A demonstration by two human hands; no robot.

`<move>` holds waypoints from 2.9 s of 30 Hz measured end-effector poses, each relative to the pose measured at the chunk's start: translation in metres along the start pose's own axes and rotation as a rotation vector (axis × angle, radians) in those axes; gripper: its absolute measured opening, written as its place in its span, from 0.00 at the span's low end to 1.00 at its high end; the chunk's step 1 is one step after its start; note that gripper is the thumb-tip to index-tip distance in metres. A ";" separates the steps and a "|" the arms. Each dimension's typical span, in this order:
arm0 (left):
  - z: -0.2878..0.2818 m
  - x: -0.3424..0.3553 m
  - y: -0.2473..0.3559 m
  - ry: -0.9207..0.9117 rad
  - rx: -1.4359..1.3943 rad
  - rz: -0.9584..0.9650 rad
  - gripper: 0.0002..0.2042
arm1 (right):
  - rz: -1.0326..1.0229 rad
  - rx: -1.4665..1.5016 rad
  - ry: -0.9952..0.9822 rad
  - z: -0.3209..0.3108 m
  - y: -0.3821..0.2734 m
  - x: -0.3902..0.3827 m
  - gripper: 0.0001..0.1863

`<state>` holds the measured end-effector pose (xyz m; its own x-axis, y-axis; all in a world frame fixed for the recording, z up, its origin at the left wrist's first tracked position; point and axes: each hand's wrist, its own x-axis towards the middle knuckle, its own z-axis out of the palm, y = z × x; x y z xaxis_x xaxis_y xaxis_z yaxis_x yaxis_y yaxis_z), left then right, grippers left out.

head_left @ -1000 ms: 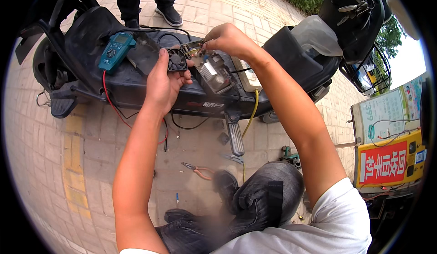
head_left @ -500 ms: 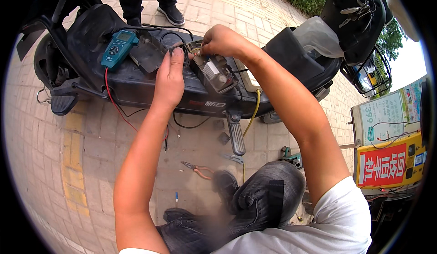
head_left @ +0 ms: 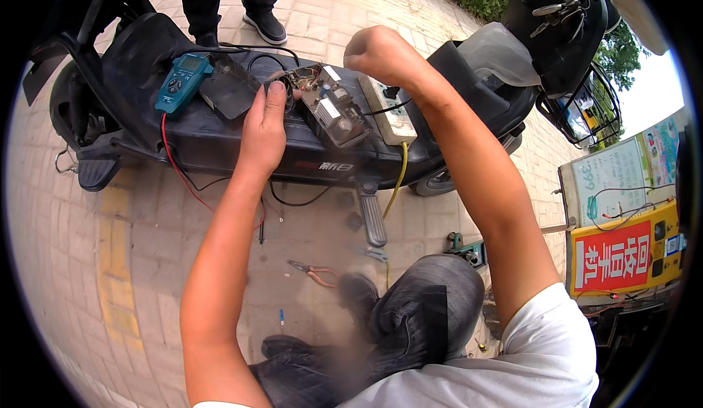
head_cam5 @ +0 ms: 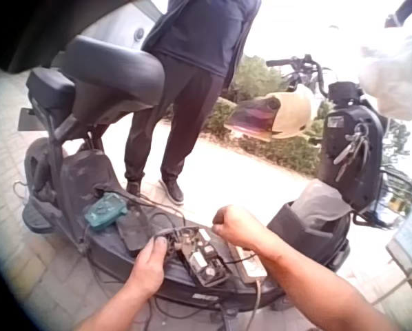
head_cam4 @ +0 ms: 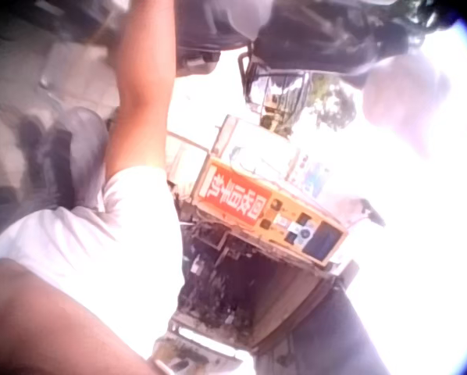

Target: The person repairs an electric scooter's electrical system by connecting wires to a control box and a power supply. They use pliers to strip wire ends and a multimeter to test connections, working on the scooter's seat and floor area.

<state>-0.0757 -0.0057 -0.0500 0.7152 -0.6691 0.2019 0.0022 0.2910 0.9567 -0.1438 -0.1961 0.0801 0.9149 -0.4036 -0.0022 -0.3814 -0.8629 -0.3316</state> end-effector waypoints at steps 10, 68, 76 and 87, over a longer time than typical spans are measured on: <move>0.005 0.006 -0.004 0.110 -0.191 -0.056 0.25 | -0.106 0.089 0.009 -0.001 0.039 -0.004 0.14; 0.005 -0.006 0.034 0.194 0.065 -0.220 0.19 | 0.187 -0.264 -0.257 0.051 -0.040 0.038 0.16; -0.003 -0.006 0.024 0.084 0.410 -0.072 0.19 | 0.184 -0.287 -0.232 0.053 -0.042 0.038 0.15; -0.032 0.079 0.036 -0.248 1.167 0.189 0.18 | 0.241 -0.164 -0.258 0.051 -0.040 0.039 0.15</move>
<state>0.0031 -0.0265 -0.0060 0.4820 -0.8330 0.2717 -0.8121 -0.3084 0.4953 -0.0859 -0.1623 0.0452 0.7918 -0.5287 -0.3058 -0.5862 -0.7984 -0.1374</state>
